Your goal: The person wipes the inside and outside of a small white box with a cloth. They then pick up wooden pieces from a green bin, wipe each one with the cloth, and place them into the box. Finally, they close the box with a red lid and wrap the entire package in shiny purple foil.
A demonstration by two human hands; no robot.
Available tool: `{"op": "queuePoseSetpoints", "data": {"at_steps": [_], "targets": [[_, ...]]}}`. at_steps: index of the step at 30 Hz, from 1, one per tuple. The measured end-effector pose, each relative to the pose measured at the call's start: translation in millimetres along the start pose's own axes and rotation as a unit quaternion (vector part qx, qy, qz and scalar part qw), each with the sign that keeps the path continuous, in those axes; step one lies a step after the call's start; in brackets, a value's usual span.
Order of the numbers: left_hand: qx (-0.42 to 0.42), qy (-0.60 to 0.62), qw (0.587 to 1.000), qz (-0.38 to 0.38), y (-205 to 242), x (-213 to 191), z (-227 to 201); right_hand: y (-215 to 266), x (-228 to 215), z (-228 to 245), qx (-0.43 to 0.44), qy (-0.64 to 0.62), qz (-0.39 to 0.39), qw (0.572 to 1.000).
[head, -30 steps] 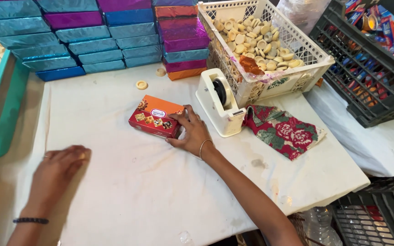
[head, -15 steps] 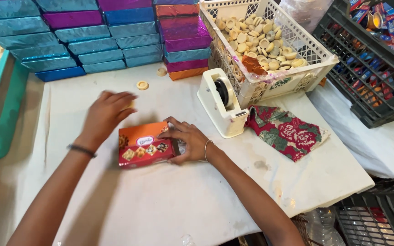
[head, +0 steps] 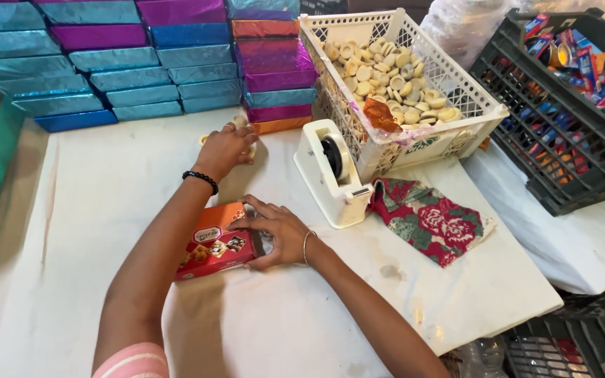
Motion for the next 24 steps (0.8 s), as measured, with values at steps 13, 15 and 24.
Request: {"op": "queuePoseSetpoints", "data": {"at_steps": [13, 15, 24], "targets": [[-0.141, 0.163, 0.976, 0.004, 132, -107, -20, 3, -20, 15, -0.004, -0.044, 0.068, 0.997], [-0.143, 0.181, 0.973, 0.018, 172, -106, -18, 6, -34, 17, -0.013, -0.084, 0.1, 0.991], [-0.199, 0.343, 0.918, 0.021, 269, -84, -41, 22, -56, -22, 0.161, -0.118, -0.054, 0.978]]}}
Point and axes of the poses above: each hand's wrist, its own y-axis away from the middle knuckle, its own x-axis out of the palm, z = x × y, the point moved 4 cm from there along -y, towards the middle knuckle
